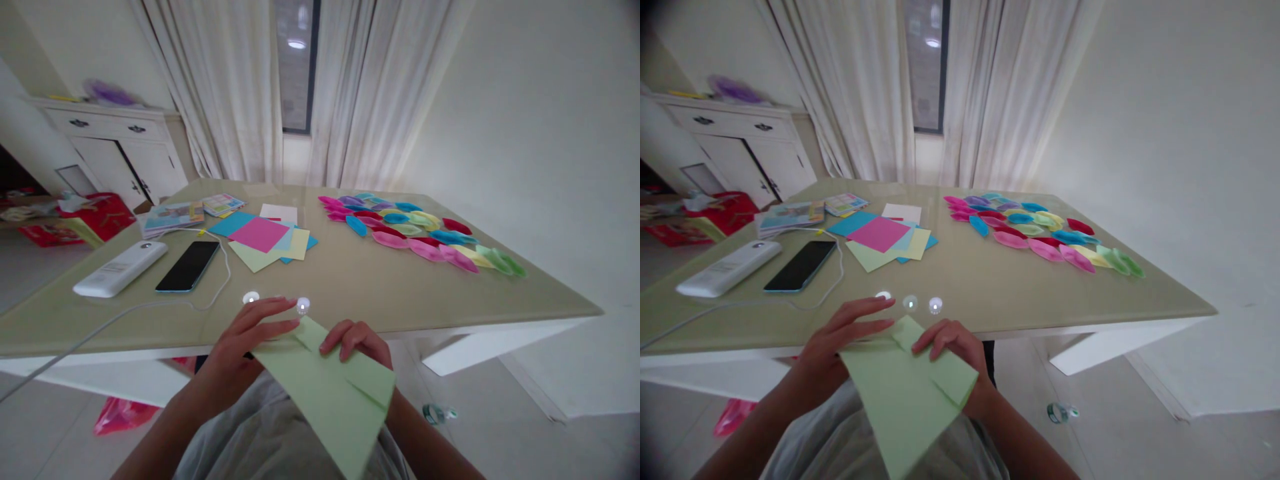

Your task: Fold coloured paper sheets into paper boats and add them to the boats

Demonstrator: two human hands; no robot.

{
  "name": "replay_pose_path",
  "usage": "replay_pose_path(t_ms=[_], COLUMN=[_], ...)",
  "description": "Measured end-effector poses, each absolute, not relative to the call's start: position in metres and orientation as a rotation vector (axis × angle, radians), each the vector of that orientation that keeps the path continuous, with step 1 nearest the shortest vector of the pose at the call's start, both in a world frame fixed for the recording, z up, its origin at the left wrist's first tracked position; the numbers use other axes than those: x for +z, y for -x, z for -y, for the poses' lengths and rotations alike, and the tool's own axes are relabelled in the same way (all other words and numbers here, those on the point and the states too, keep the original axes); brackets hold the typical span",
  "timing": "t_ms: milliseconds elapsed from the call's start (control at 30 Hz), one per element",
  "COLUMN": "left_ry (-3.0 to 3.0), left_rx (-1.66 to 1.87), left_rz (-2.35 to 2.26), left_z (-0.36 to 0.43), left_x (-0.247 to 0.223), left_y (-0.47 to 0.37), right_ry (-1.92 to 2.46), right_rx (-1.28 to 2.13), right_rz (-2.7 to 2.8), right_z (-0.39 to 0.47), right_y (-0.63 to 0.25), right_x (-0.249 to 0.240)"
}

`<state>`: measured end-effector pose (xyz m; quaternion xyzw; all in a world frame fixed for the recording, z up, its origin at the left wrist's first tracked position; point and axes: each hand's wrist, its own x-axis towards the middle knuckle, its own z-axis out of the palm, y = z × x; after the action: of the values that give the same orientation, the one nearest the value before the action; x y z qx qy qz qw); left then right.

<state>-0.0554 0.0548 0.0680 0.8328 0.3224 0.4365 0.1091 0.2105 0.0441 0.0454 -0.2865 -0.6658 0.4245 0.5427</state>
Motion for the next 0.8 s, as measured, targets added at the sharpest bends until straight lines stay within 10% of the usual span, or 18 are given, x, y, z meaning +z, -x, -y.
replay_pose_path(t_ms=[267,800], left_ry=[-2.205,-2.738], left_rx=[1.16,0.912], left_rz=[-0.778,-1.273], left_z=[-0.057,-0.07], left_x=[0.069,0.031], left_y=[0.047,0.078], right_ry=[0.62,0.907], right_rx=[1.168,0.217], right_rz=[1.566,2.421], right_z=[-0.053,-0.087], right_y=[-0.207,-0.232], right_x=[0.05,0.048])
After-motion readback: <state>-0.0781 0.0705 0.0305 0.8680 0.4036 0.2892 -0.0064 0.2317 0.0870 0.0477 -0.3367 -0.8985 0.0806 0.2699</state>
